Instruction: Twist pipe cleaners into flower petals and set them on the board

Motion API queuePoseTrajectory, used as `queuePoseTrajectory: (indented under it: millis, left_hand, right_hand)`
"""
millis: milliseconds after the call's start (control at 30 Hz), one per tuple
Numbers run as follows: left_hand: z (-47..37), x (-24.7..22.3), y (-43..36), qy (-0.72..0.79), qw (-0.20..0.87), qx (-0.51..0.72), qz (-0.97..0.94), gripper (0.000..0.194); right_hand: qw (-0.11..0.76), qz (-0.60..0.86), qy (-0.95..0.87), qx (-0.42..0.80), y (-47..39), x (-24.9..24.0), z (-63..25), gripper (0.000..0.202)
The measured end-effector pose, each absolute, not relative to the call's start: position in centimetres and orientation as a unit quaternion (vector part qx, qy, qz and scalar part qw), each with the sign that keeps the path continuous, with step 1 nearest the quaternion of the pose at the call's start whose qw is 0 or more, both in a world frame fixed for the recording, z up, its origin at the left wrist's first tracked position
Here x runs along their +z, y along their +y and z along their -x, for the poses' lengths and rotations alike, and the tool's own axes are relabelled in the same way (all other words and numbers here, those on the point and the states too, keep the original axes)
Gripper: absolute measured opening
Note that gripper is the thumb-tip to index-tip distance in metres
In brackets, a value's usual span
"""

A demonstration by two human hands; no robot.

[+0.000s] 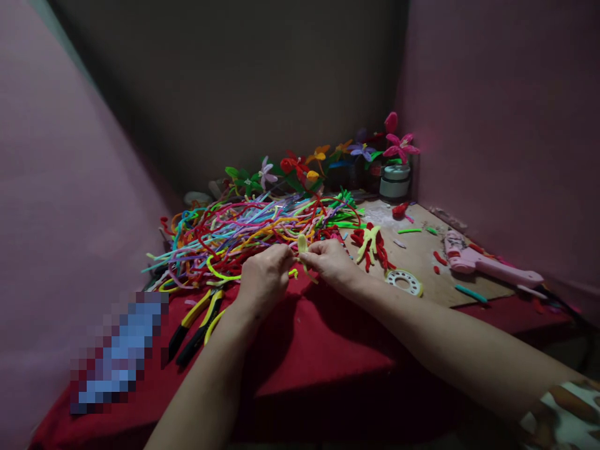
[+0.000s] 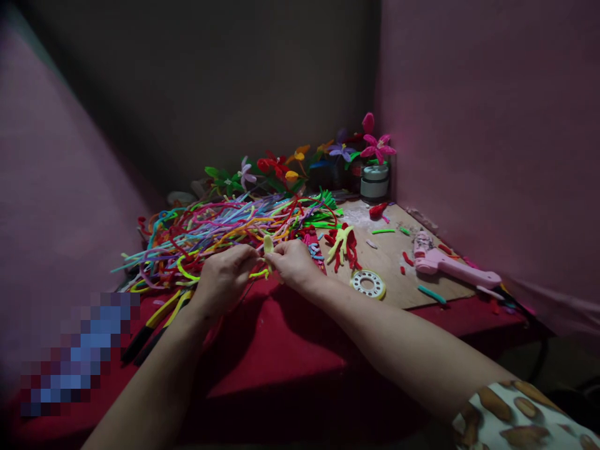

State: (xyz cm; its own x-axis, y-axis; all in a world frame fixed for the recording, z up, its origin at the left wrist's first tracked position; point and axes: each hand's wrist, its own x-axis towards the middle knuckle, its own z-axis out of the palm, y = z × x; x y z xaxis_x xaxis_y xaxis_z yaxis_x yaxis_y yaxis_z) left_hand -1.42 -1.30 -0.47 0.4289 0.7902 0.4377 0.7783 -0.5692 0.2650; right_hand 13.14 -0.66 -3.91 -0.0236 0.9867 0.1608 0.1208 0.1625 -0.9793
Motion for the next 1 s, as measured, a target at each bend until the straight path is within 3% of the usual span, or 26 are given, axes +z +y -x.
queuePoseTrajectory:
  millis: [100,200,467,700,767,933,1000]
  left_hand:
    - [1.2,-1.0,-1.7,0.452,-0.124,0.233,-0.852,0.02]
    - [1.3,-1.1,-1.8,0.453,-0.149,0.24,-0.845,0.022]
    - [1.9,-0.7,-0.5,0.449,0.11,0.359,-0.811,0.012]
    - [1.7,-0.7,-0.6,0.441,0.146,0.374,-0.803,0.013]
    - [1.6,-0.9,-0.8,0.441,0.119,0.362,-0.813,0.014]
    - [1.1,-1.4,-1.8,0.468,-0.101,0.274,-0.834,0.017]
    - [0.9,-1.4,-2.0,0.468,-0.109,0.292,-0.827,0.016]
  right_hand:
    - [0.507,0.476,-0.579,0.426,-0.6,-3.8,-13.3,0.025]
    - [0.511,0.454,-0.57,0.456,-0.7,-3.6,-13.3,0.025]
    - [0.535,0.37,-0.471,0.596,-1.1,-3.0,-13.0,0.022]
    - [0.532,0.369,-0.481,0.591,-1.0,-3.1,-13.2,0.026]
    - [0.527,0.394,-0.492,0.569,-0.9,-3.3,-13.1,0.022]
    - [0.565,0.421,-0.459,0.54,-0.8,-3.4,-12.9,0.022]
    - [0.582,0.411,-0.443,0.544,-0.9,-3.2,-12.9,0.022]
